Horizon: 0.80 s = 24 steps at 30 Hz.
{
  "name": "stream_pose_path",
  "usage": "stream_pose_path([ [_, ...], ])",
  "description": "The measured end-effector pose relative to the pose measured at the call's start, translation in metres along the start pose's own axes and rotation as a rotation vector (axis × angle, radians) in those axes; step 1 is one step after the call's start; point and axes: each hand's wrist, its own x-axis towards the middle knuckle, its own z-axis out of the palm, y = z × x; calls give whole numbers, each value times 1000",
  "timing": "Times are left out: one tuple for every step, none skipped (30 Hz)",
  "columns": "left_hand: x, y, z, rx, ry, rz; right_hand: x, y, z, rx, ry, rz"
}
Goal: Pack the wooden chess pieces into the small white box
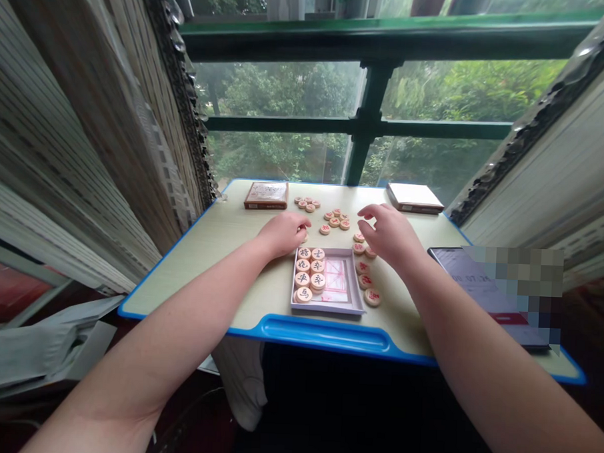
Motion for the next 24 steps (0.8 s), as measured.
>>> stream_pose_path([
  [0, 0, 0, 1, -2, 5, 3, 5, 4, -18, -13, 14],
  [0, 0, 0, 1, -4, 10, 6, 10, 8, -32, -31, 18],
  [0, 0, 0, 0, -5, 15, 9, 13, 13, -41, -50, 15],
  [0, 0, 0, -1, -6, 18, 11, 15, 17, -46, -72, 5],
  [0, 0, 0, -2, -5, 19, 13, 17, 21, -49, -100, -14],
  [0, 0, 0, -3, -5, 19, 14, 17, 25, -51, -133, -37],
  [0, 0, 0, -4, -3, 18, 15, 18, 28, -52, -168, -61],
  [0, 0, 0, -4, -1, 17, 16, 18, 31, -53, -198, -83],
  [0, 0, 0, -4, 1, 16, 17, 18, 33, -55, -222, -101],
  [0, 0, 0, -6, 6, 14, 17, 17, 35, -55, -239, -115],
  [0, 0, 0, -7, 14, 13, 17, 17, 36, -56, -246, -127],
  [1, -1, 0, -9, 26, 12, 17, 17, 36, -60, -248, -136],
  [1, -1, 0, -10, 42, 11, 17, 18, 35, -69, -250, -142],
  [1, -1, 0, -11, 57, 12, 17, 18, 33, -82, -253, -138],
  [1, -2, 0, -12, 72, 13, 17, 18, 32, -100, -253, -121],
  [1, -2, 0, -12, 81, 14, 17, 18, 30, -120, -248, -88],
  [1, -3, 0, -12, 86, 13, 18, 17, 27, -139, -241, -49],
  [2, -3, 0, -10, 87, 11, 18, 17, 25, -153, -233, -13],
  [2, -3, 0, -6, 85, 8, 18, 17, 24, -162, -223, 14],
  [2, -3, 1, -3, 82, 4, 19, 17, 22, -167, -216, 32],
  [2, -4, 1, 1, 80, 1, 19, 17, 21, -172, -212, 43],
  [2, -4, 1, 5, 79, -3, 20, 18, 20, -174, -211, 51],
  [2, -3, 1, 7, 80, -7, 20, 19, 20, -176, -210, 62],
  [2, -3, 1, 6, 78, -9, 21, 20, 19, -176, -211, 77],
])
